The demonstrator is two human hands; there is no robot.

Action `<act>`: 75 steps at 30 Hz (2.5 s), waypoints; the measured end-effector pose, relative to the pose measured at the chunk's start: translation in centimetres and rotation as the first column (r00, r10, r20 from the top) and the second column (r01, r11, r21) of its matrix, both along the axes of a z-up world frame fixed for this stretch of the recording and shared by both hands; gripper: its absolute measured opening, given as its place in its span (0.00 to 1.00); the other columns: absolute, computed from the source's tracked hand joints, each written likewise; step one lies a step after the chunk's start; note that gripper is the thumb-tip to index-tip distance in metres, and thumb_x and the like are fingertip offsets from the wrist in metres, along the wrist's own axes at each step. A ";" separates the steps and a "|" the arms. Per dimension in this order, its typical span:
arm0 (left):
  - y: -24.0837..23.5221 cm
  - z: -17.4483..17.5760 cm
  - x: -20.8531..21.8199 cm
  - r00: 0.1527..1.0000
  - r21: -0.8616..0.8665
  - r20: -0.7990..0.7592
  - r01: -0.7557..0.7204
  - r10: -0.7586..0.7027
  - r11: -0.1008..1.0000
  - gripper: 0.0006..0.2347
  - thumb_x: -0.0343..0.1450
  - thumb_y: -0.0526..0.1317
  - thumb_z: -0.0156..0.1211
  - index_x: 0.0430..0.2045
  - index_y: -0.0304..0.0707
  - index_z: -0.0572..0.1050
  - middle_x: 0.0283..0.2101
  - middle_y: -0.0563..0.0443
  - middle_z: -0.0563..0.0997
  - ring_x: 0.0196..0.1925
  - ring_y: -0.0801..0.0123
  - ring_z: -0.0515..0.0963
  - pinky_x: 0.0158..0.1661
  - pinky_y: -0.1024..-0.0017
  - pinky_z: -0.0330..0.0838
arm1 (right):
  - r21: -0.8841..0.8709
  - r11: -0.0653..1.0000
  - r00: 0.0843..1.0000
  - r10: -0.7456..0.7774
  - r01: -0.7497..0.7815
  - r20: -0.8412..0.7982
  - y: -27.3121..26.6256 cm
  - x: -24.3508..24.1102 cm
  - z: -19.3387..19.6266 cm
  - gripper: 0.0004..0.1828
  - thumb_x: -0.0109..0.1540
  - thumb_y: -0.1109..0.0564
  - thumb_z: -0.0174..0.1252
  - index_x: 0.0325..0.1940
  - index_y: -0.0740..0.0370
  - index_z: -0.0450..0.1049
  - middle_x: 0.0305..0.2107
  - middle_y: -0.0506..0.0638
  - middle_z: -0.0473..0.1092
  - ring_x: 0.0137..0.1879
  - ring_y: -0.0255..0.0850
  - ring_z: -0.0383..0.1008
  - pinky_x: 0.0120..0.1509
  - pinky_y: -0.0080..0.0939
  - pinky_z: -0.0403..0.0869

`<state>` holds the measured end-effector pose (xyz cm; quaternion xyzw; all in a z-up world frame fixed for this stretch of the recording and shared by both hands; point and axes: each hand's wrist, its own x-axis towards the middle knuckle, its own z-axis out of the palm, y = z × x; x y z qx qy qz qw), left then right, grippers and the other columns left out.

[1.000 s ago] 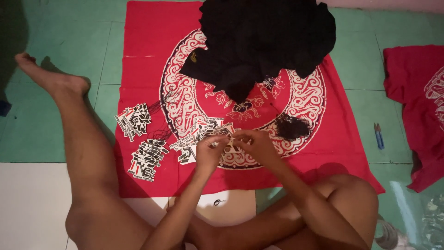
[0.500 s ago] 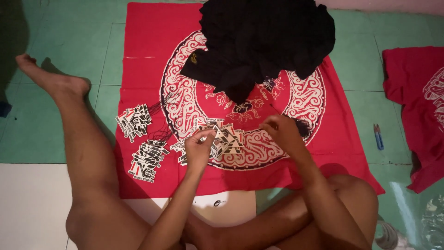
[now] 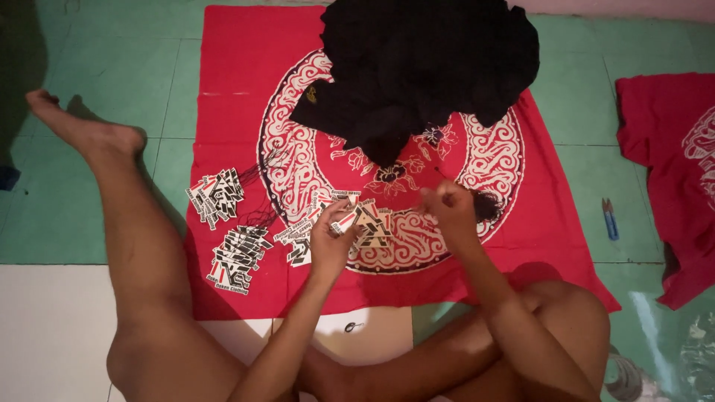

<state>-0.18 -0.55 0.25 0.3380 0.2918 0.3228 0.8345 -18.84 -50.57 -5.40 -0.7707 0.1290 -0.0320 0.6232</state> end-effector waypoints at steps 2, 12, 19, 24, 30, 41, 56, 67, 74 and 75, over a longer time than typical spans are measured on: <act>-0.2 -0.1 0.2 0.999 -0.015 -0.025 -0.036 0.035 0.999 0.43 0.52 0.60 0.58 0.67 0.57 0.61 0.80 0.50 0.47 0.81 0.51 0.38 0.69 0.39 0.34 | -0.008 0.997 0.990 0.070 -0.072 -0.122 0.4 -0.1 -0.4 0.17 0.69 0.51 0.58 0.26 0.54 0.66 0.21 0.46 0.66 0.25 0.36 0.63 0.32 0.38 0.67; -0.3 0.3 -0.3 0.999 0.035 0.035 -0.001 0.000 0.999 0.46 0.54 0.63 0.55 0.72 0.58 0.51 0.81 0.51 0.39 0.81 0.51 0.33 0.69 0.38 0.31 | -0.394 0.819 0.908 0.395 -0.418 -0.142 2.7 -0.6 -0.6 0.17 0.65 0.44 0.57 0.54 0.48 0.83 0.40 0.46 0.83 0.35 0.35 0.79 0.38 0.38 0.74; -1.7 2.7 -1.2 1.000 -0.084 0.016 0.003 -0.002 0.996 0.53 0.50 0.65 0.47 0.74 0.61 0.31 0.81 0.57 0.31 0.81 0.58 0.27 0.71 0.44 0.25 | -0.446 0.811 0.911 0.410 -0.380 -0.030 3.0 -0.5 -2.8 0.10 0.63 0.52 0.63 0.45 0.52 0.85 0.38 0.44 0.83 0.34 0.35 0.80 0.41 0.39 0.77; -1.6 2.7 -1.2 1.000 -0.068 0.025 0.005 -0.003 0.998 0.53 0.51 0.65 0.44 0.73 0.61 0.28 0.80 0.56 0.28 0.81 0.56 0.27 0.71 0.45 0.29 | -0.440 0.820 0.910 0.414 -0.366 0.015 3.5 -0.9 -2.3 0.09 0.63 0.51 0.61 0.40 0.55 0.84 0.29 0.44 0.81 0.28 0.32 0.72 0.34 0.40 0.69; -1.0 1.9 -0.8 1.000 -0.063 0.030 -0.002 0.004 0.998 0.53 0.50 0.66 0.46 0.73 0.63 0.30 0.81 0.57 0.30 0.81 0.57 0.27 0.71 0.44 0.26 | -0.568 0.772 0.921 0.385 -0.286 0.058 3.3 -0.9 -3.5 0.10 0.61 0.46 0.63 0.39 0.49 0.85 0.24 0.43 0.79 0.26 0.34 0.70 0.32 0.43 0.65; -0.4 1.2 -0.6 0.998 0.002 0.066 0.007 -0.007 1.000 0.52 0.52 0.67 0.41 0.73 0.60 0.27 0.80 0.55 0.31 0.81 0.54 0.31 0.71 0.41 0.36 | -0.744 0.662 0.869 0.420 -0.096 0.261 3.1 -1.1 -6.2 0.03 0.60 0.48 0.66 0.34 0.44 0.83 0.12 0.42 0.68 0.19 0.33 0.68 0.25 0.40 0.61; -0.3 1.4 -0.9 0.996 0.036 0.081 0.033 -0.035 0.999 0.50 0.55 0.66 0.39 0.73 0.58 0.26 0.80 0.54 0.29 0.81 0.53 0.29 0.71 0.40 0.36 | -0.609 0.759 0.874 0.437 -0.231 0.213 2.1 -0.6 -6.6 0.08 0.56 0.50 0.70 0.35 0.54 0.83 0.27 0.46 0.78 0.33 0.39 0.75 0.38 0.44 0.71; -0.1 3.6 -1.8 0.998 -0.015 0.033 0.060 -0.059 0.998 0.51 0.52 0.69 0.40 0.73 0.62 0.29 0.80 0.57 0.28 0.81 0.59 0.24 0.69 0.41 0.20 | -0.383 0.794 0.847 0.529 -0.471 0.055 3.7 -0.7 -4.5 0.11 0.61 0.54 0.63 0.45 0.57 0.83 0.35 0.49 0.82 0.39 0.38 0.81 0.45 0.40 0.77; 1.9 3.9 -2.3 0.996 -0.071 0.054 0.071 -0.067 0.995 0.51 0.52 0.70 0.40 0.73 0.64 0.31 0.80 0.62 0.28 0.81 0.63 0.26 0.69 0.44 0.17 | -0.267 0.781 0.822 0.561 -0.564 -0.097 8.6 0.1 -2.5 0.15 0.55 0.57 0.63 0.45 0.57 0.86 0.32 0.48 0.83 0.35 0.32 0.78 0.40 0.38 0.75; 2.2 4.2 -2.3 0.997 -0.073 0.060 0.060 -0.056 0.996 0.51 0.52 0.70 0.40 0.73 0.64 0.31 0.80 0.62 0.28 0.81 0.63 0.26 0.69 0.44 0.17 | -0.272 0.774 0.816 0.570 -0.571 -0.093 9.4 0.6 -2.3 0.15 0.55 0.57 0.63 0.45 0.57 0.86 0.32 0.48 0.83 0.35 0.32 0.78 0.40 0.38 0.75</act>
